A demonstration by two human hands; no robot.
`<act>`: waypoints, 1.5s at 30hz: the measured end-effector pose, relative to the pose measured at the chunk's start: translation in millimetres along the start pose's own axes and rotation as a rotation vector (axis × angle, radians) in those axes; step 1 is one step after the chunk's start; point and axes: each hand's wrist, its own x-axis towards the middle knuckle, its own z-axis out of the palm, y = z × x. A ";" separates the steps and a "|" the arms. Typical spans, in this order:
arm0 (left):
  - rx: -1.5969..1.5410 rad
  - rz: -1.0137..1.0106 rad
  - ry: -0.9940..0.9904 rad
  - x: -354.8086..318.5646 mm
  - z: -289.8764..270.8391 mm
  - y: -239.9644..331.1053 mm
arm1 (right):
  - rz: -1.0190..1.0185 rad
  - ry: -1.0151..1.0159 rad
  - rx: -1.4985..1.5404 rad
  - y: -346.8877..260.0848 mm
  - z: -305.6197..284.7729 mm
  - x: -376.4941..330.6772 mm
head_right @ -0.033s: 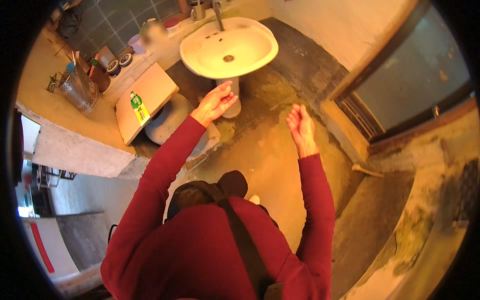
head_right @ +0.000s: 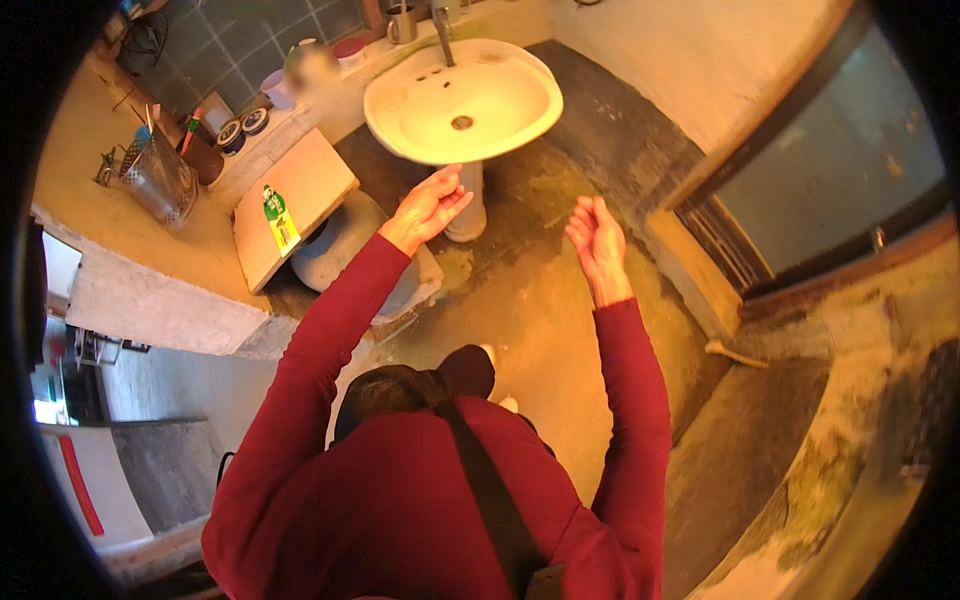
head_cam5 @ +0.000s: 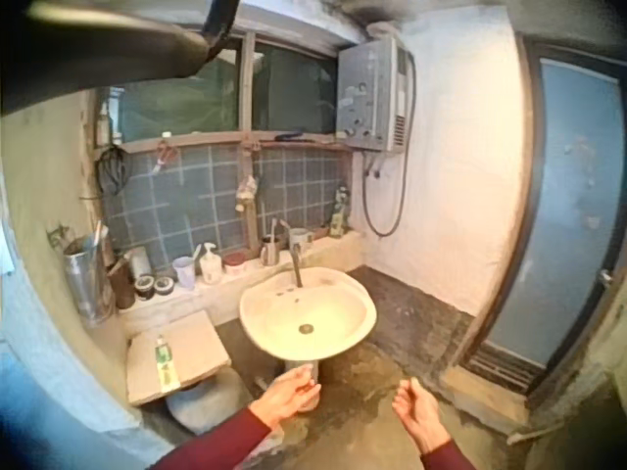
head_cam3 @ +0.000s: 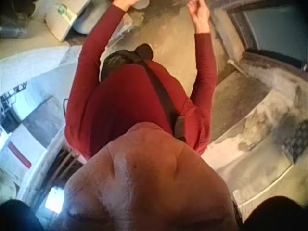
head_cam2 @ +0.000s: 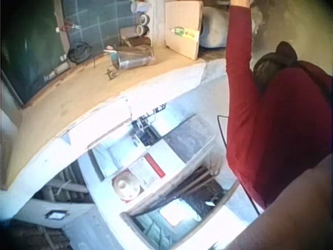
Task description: The person retrieves a large metal bowl from a utility area and places it on a kitchen counter. They then pick up a green electric kettle, pour hot water into a small metal bowl on a wooden table, and place the kettle down. After washing their hands at a sink, the person returns to the table and begins handling a pile of minced meat on a cutting board, picking up portions of it with their hands.
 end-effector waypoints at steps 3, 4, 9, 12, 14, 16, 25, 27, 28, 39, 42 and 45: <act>-0.095 0.096 0.086 52.3 -19.8 21.0 | -0.087 -0.182 -0.223 -1.8 81.1 92.1; -0.136 0.126 0.055 70.4 -18.3 22.6 | -0.156 -0.201 -0.314 -8.5 102.3 115.0; -0.130 0.197 0.267 148.2 -17.6 58.6 | -0.303 -0.413 -0.581 13.8 190.3 255.3; -0.101 0.247 0.248 208.5 -24.9 95.3 | -0.460 -0.472 -0.782 21.6 246.5 342.7; -0.072 0.288 0.247 232.0 -23.9 104.9 | -0.571 -0.516 -0.875 29.7 271.9 384.8; -0.093 0.303 0.269 250.9 -16.7 115.4 | -0.691 -0.543 -0.932 33.5 292.7 423.7; -0.143 0.383 0.464 333.3 -4.7 138.6 | -0.442 -0.791 -0.798 35.1 313.9 491.0; -0.192 0.411 0.492 358.0 0.4 141.7 | -0.270 -0.875 -0.454 35.7 302.3 504.1; -0.232 0.432 0.506 370.9 -0.4 141.8 | -0.178 -0.908 -0.278 39.9 294.2 509.0; 0.095 0.458 0.806 423.0 2.0 109.6 | 0.823 -0.477 -0.374 90.1 237.4 465.1; 0.292 0.497 0.833 419.0 27.4 118.5 | 0.778 -0.573 -0.259 111.7 230.8 492.1; 0.965 1.012 0.865 436.9 16.7 91.6 | 0.706 -0.714 -0.133 131.7 235.1 510.4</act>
